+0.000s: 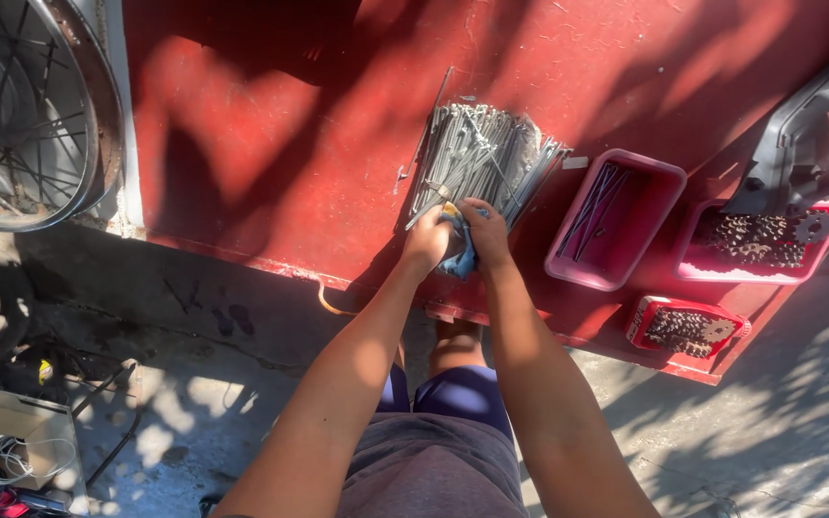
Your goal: Cleaning individual motorcycle spokes using a cloth at an outdoor workbench.
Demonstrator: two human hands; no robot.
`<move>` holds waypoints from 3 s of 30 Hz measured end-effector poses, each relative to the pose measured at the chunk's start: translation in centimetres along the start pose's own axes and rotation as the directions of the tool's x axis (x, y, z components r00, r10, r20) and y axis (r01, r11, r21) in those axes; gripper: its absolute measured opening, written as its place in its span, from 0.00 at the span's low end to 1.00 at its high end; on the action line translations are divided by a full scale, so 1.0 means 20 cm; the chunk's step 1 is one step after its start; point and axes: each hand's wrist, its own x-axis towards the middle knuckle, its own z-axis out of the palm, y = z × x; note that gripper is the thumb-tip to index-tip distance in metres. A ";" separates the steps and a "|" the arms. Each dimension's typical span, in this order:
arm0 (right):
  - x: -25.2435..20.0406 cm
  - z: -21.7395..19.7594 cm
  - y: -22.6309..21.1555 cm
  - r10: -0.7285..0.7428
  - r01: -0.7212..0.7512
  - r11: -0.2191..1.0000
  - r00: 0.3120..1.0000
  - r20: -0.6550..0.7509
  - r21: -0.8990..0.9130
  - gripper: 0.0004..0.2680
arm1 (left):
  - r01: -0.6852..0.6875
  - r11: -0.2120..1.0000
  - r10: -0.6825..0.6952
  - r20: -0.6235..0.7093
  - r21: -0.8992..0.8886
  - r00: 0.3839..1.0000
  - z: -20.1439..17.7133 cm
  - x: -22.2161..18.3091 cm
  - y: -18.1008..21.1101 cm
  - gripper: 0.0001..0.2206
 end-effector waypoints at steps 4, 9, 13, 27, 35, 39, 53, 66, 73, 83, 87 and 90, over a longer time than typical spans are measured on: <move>-0.17 0.06 -0.11 -0.034 0.033 0.992 0.999 0.006 0.120 0.11 | -0.044 0.969 0.034 -0.042 -0.242 0.999 -0.03 -0.07 0.05 0.20; -0.47 0.14 -0.29 -0.116 0.111 0.990 0.992 0.051 0.089 0.08 | -0.094 0.959 0.070 -0.096 -0.268 0.993 -0.13 -0.24 0.21 0.20; -0.75 0.17 -0.44 -0.156 0.153 0.988 0.982 0.111 0.030 0.08 | -0.249 0.870 0.234 -0.087 -0.425 0.968 -0.37 -0.51 0.49 0.19; -1.33 0.01 -0.66 -0.623 0.554 0.767 0.764 0.168 0.323 0.13 | -0.785 0.501 0.750 -0.270 -0.364 0.604 -0.64 -1.24 0.71 0.05; -1.98 0.17 -1.05 -0.715 0.451 0.518 0.694 0.078 0.727 0.07 | -0.830 0.417 0.861 -0.133 -0.371 0.492 -0.60 -1.45 0.75 0.06; -2.07 0.16 -1.02 -0.825 0.819 0.540 0.560 -0.070 0.195 0.07 | -0.882 0.402 0.886 -0.138 -0.246 0.442 -0.68 -1.63 0.79 0.03; -2.04 -0.17 -1.06 -0.783 0.725 0.534 0.619 -0.071 0.435 0.04 | -0.968 0.252 0.958 -0.146 0.017 0.247 -0.61 -1.81 0.91 0.04; -2.33 -0.04 -1.11 -0.939 0.965 0.251 0.263 -0.220 0.081 0.12 | -0.790 0.612 0.789 0.047 0.023 0.613 -0.47 -1.63 0.94 0.19; -2.19 -0.14 -1.16 -0.983 0.988 0.140 0.146 -0.114 0.058 0.13 | -0.567 0.718 0.659 0.129 -0.404 0.741 -0.39 -1.73 0.94 0.36; -2.19 -0.08 -1.17 -0.980 0.986 0.129 0.110 0.168 0.106 0.13 | -0.661 0.458 0.816 -0.016 -0.595 0.578 -0.47 -2.00 1.10 0.27; -2.05 -0.10 -1.18 -0.985 0.984 0.126 0.109 0.133 0.128 0.13 | -0.754 0.366 0.881 -0.058 -0.545 0.470 -0.53 -2.06 1.13 0.20; -2.23 -0.05 -1.24 -0.986 0.978 0.150 0.137 0.095 0.143 0.14 | -0.777 0.310 0.906 -0.076 -0.547 0.415 -0.52 -2.00 1.11 0.18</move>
